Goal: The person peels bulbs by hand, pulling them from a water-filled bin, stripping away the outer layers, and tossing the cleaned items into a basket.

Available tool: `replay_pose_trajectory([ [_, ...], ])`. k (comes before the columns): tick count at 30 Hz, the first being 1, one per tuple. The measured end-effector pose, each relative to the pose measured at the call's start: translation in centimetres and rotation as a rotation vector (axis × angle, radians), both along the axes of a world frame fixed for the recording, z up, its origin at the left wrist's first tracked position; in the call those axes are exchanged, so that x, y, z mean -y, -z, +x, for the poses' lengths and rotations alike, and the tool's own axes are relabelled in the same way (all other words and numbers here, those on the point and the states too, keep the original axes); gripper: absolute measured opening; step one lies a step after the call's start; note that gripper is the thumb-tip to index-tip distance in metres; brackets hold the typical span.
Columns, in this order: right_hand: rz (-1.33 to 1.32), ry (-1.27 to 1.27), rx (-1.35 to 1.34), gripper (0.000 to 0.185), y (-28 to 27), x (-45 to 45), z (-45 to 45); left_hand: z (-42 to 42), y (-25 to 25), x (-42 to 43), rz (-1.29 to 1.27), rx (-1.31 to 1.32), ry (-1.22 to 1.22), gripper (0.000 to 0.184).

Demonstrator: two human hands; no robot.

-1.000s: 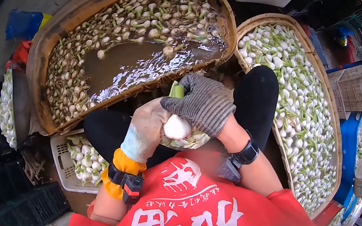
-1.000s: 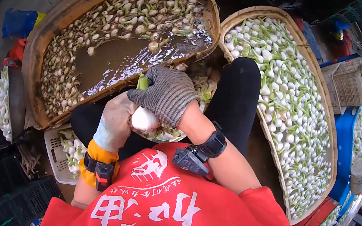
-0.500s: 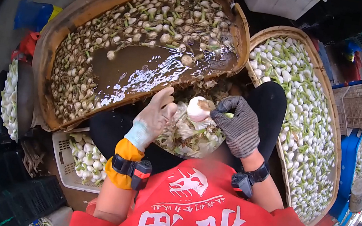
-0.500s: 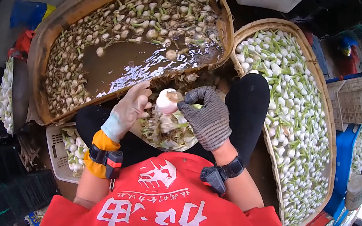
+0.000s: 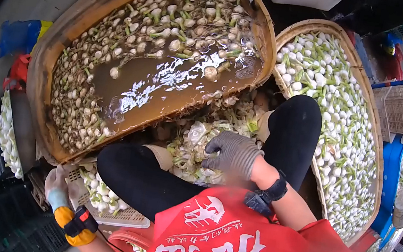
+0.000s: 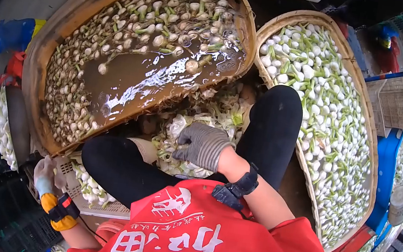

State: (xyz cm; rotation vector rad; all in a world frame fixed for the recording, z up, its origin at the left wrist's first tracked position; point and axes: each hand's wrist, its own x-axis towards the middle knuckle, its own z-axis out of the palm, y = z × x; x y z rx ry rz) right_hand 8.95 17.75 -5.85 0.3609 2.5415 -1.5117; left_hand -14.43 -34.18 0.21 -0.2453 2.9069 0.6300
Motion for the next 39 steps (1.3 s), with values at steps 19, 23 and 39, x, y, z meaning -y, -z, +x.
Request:
replay_pose_trajectory([
  [19, 0.154, -0.036, -0.075, 0.023, 0.1, -2.9, -0.7, -3.7, 23.1, -58.9, -0.231, 0.600, 1.438, 0.043],
  [23, 0.165, -0.048, -0.054, 0.026, 1.0, -3.1, -0.8, -5.6, 23.7, -54.3, 0.591, 1.009, 0.914, 0.048],
  [39, -0.105, 0.231, -0.236, 0.018, -0.8, -1.2, 1.3, -4.0, 28.7, -58.1, 0.269, 0.843, 1.277, 0.032],
])
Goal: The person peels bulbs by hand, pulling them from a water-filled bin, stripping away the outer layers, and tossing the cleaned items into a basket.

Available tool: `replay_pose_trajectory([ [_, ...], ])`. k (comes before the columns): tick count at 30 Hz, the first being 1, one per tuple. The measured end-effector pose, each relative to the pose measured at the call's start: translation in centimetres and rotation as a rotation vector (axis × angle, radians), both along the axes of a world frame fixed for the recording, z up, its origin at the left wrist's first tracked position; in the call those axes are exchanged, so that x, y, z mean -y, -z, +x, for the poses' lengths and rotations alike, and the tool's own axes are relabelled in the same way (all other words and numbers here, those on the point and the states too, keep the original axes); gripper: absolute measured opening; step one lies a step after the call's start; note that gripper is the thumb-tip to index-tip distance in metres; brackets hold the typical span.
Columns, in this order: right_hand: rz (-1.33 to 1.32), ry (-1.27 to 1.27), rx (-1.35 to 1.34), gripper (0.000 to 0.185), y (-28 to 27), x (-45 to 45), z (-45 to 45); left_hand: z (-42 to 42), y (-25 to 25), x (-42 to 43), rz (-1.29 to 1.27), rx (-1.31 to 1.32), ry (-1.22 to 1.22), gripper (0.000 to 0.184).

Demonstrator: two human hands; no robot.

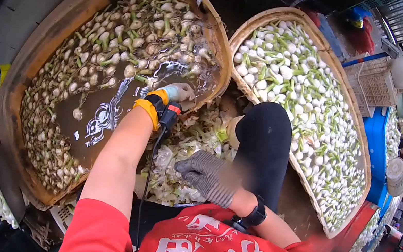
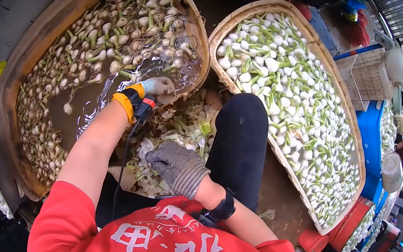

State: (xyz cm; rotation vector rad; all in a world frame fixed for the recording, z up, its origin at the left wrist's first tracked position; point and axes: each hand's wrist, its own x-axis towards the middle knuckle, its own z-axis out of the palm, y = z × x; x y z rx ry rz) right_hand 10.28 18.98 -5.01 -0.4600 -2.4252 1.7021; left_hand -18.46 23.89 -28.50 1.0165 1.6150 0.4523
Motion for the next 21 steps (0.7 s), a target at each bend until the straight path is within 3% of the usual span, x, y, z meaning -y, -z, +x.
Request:
replay_pose_trajectory([
  [1, 0.001, 0.034, 0.048, 0.015, -0.3, -0.5, 0.0, -0.5, 1.2, 0.2, 0.067, 0.256, -0.025, 0.036],
  [2, 0.004, 0.063, 0.090, 0.014, -0.4, -1.2, -0.1, 0.8, -2.6, 1.3, 0.086, 0.636, -0.185, 0.027],
  [3, -0.007, 0.099, 0.071, 0.013, -0.5, -1.9, -0.1, 2.6, -8.4, 2.5, -0.033, 0.751, -0.526, 0.020],
  [5, 0.021, 0.209, 0.068, 0.014, -0.5, -3.2, -0.6, 3.5, -11.6, 4.5, 0.116, 0.961, -0.743, 0.027],
  [6, 0.011, 0.290, 0.066, 0.017, -0.2, -3.6, -0.9, 4.2, -15.6, 6.4, 0.179, 1.175, -0.764, 0.037],
  [8, -0.031, 0.471, -0.085, 0.022, 0.6, -4.2, -2.6, 6.5, -19.4, 8.9, 0.362, 1.293, -0.931, 0.044],
  [9, 0.126, 0.483, -0.033, 0.024, -1.1, -4.5, -3.5, 7.7, -21.1, 10.4, 0.412, 1.287, -0.977, 0.046],
  [13, 0.179, 0.471, -0.124, 0.022, -3.9, -3.4, -5.3, 12.4, -24.3, 15.0, 0.560, 1.373, -1.217, 0.046],
  [15, 0.280, 0.328, -0.265, 0.020, -5.0, -2.5, -5.3, 13.9, -25.0, 16.5, 0.586, 1.430, -1.254, 0.046],
  [18, 0.382, 0.186, -0.289, 0.018, -5.7, -1.4, -5.2, 15.7, -26.4, 17.8, 0.591, 1.385, -1.285, 0.044],
  [21, 0.464, 0.147, -0.259, 0.011, -5.9, -0.4, -4.5, 16.8, -27.4, 19.1, 0.526, 1.182, -1.362, 0.040],
])
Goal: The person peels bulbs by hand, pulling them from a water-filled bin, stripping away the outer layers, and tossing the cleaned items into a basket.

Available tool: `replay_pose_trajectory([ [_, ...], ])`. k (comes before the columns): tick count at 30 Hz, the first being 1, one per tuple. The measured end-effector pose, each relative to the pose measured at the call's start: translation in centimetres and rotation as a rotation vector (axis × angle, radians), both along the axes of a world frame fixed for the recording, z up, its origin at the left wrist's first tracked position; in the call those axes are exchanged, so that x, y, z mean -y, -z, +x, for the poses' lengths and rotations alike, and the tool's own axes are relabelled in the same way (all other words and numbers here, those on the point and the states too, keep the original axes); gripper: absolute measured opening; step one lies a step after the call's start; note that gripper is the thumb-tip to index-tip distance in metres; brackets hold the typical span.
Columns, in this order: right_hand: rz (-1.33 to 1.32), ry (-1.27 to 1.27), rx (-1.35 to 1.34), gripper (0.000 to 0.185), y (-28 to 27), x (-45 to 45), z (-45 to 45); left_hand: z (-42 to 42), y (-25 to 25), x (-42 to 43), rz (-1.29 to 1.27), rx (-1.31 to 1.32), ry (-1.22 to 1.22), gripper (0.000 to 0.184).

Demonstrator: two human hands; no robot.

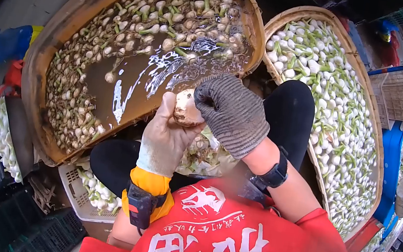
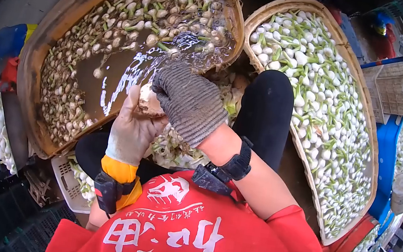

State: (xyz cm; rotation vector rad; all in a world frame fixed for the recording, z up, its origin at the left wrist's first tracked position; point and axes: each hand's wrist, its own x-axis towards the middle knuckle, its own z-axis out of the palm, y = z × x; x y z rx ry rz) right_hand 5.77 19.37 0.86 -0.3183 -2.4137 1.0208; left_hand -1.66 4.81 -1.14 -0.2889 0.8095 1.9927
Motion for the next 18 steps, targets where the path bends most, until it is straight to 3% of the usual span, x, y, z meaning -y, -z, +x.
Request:
replay_pose_trajectory([
  [1, 0.049, 0.000, 0.024, 0.009, -0.2, 0.3, 0.2, 0.2, -0.2, 0.5, 0.007, -0.002, 0.001, 0.040],
  [3, 0.057, 0.013, 0.019, 0.008, -0.1, 1.2, 0.7, 0.6, -0.5, 1.3, -0.138, -0.326, 0.023, 0.038],
  [5, -0.019, 0.011, 0.009, 0.012, -0.3, 2.0, 1.2, 0.9, -0.8, 2.2, -0.222, -0.376, 0.013, 0.043],
  [6, -0.253, 0.027, 0.092, 0.016, -1.1, 2.4, 1.4, 1.1, -0.9, 2.8, -0.172, -0.348, 0.002, 0.046],
  [7, -0.252, 0.017, 0.091, 0.016, -1.1, 2.4, 1.6, 1.3, -1.0, 3.3, -0.124, -0.321, -0.012, 0.050],
  [9, -0.509, -0.196, 0.138, 0.021, -0.5, 1.7, 1.7, 1.8, -1.7, 4.0, -0.100, -0.278, -0.007, 0.055],
  [10, -0.727, -0.265, 0.087, 0.028, 0.9, 1.9, 1.6, 2.0, -2.1, 4.1, -0.060, -0.268, 0.114, 0.057],
  [12, -0.678, -0.279, 0.132, 0.028, -1.0, 2.9, 2.0, 2.0, -2.0, 4.9, -0.045, -0.349, 0.347, 0.064],
  [15, -0.523, -0.242, 0.181, 0.024, -2.3, 4.1, 2.0, 2.4, -2.3, 7.1, -0.251, -0.322, 0.518, 0.069],
  [16, -0.263, -0.164, 0.024, 0.020, -1.9, 3.4, 1.1, 2.6, -2.3, 7.2, -0.249, -0.325, 0.514, 0.069],
  [17, -0.003, -0.087, -0.134, 0.017, -1.8, 3.2, 0.6, 2.8, -2.4, 7.1, -0.111, -0.390, 0.467, 0.069],
  [18, -0.051, -0.109, -0.161, 0.014, -2.2, 3.4, 0.5, 3.2, -2.5, 7.0, 0.024, -0.452, 0.417, 0.070],
])
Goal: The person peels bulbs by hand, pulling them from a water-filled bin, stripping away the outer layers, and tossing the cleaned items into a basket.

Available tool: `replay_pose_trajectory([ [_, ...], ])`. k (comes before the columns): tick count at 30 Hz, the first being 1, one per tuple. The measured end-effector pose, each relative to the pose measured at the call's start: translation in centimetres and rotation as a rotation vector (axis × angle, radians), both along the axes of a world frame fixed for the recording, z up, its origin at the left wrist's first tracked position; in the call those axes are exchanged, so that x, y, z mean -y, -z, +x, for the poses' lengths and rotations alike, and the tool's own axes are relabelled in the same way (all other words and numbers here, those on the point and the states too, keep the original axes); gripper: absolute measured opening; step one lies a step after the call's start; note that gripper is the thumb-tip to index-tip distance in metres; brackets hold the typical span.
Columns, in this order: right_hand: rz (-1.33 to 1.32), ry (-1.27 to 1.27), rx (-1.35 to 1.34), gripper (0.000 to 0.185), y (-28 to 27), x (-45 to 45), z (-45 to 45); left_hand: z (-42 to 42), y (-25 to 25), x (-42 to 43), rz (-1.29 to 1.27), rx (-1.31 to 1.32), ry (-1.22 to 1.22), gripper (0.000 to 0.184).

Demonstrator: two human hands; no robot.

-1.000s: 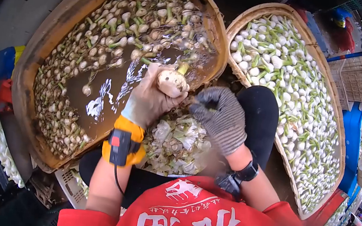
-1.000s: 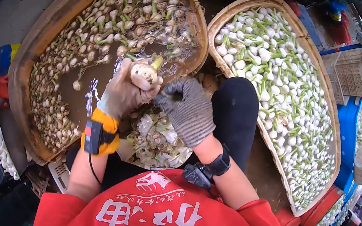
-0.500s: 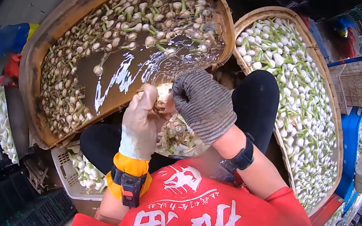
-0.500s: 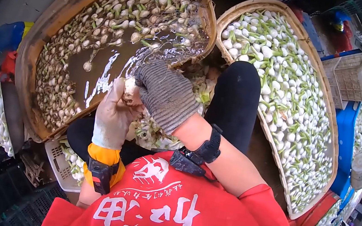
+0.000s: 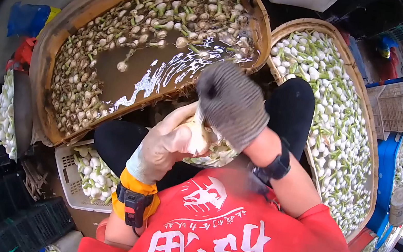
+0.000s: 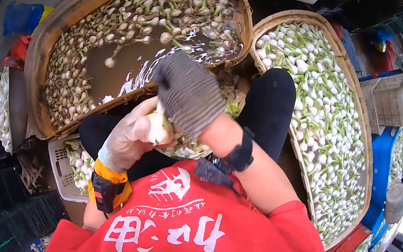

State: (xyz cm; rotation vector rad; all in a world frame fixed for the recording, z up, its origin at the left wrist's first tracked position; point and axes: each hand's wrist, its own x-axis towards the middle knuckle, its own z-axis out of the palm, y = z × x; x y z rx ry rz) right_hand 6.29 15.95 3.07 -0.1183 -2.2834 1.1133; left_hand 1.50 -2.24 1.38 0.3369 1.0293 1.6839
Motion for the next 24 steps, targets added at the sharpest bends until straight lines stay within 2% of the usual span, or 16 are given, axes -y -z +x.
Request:
replay_pose_trajectory([
  [1, -0.093, 0.260, -0.044, 0.015, 0.8, -3.6, -1.7, 0.4, -0.5, 0.0, 0.002, -0.005, -0.006, 0.070],
  [2, 0.020, 0.452, -0.080, 0.016, 1.6, -5.8, -2.6, 0.9, -1.3, 0.1, 0.045, 0.051, -0.118, 0.070],
  [3, 0.020, 0.554, 0.059, 0.015, 1.4, -7.1, -2.7, 1.2, -1.8, 0.2, 0.090, 0.105, -0.231, 0.070],
  [6, 0.003, 0.494, 0.142, 0.013, 1.8, -5.3, -0.8, 0.9, -1.1, 1.0, 0.078, 0.143, -0.256, 0.058],
  [8, -0.228, 0.137, 0.233, 0.020, 2.7, -2.4, 0.8, 0.8, 0.0, 0.9, 0.018, 0.052, -0.223, 0.049],
  [9, -0.289, 0.060, 0.253, 0.025, 1.2, -1.0, 1.8, 1.0, 0.1, 0.8, 0.022, 0.059, -0.220, 0.049],
  [12, -0.362, 0.007, 0.265, 0.030, 1.1, 0.2, 2.5, 1.7, -1.0, 0.0, -0.088, -0.004, -0.258, 0.039],
  [13, -0.390, -0.055, 0.361, 0.036, 0.5, 0.3, 2.7, 1.4, -0.7, 0.2, -0.088, -0.005, -0.253, 0.039],
  [15, -0.418, -0.109, 0.457, 0.044, -1.0, 0.7, 2.7, 0.4, 0.2, 0.5, -0.340, -1.373, -0.006, 0.027],
  [17, 0.011, -0.019, 0.636, 0.059, -2.2, 1.6, 2.5, 0.4, 0.8, 0.3, -0.338, -1.437, -0.050, 0.027],
  [18, 0.025, -0.024, 0.631, 0.066, -2.3, 1.6, 2.6, 0.5, 1.1, 0.2, -0.343, -1.503, -0.098, 0.026],
  [19, 0.026, -0.025, 0.632, 0.066, -2.2, 1.3, 2.5, 0.8, 1.3, 0.2, -0.344, -1.501, -0.100, 0.026],
  [21, -0.016, -0.207, 0.649, 0.059, -1.3, 0.3, 2.2, 1.7, 1.5, 0.4, -0.248, -0.552, -0.315, 0.024],
  [22, -0.011, -0.328, 0.454, 0.050, 0.7, -0.2, 2.4, 1.8, 1.1, 0.5, -0.248, -0.552, -0.313, 0.024],
  [23, -0.011, -0.327, 0.455, 0.050, 0.7, -0.5, 2.6, 1.8, 0.4, 0.7, -0.326, -0.536, -0.288, 0.023],
  [24, -0.162, -0.379, 0.452, 0.047, 0.7, -0.7, 2.8, 1.8, -0.2, 0.9, -0.403, -0.520, -0.264, 0.023],
])
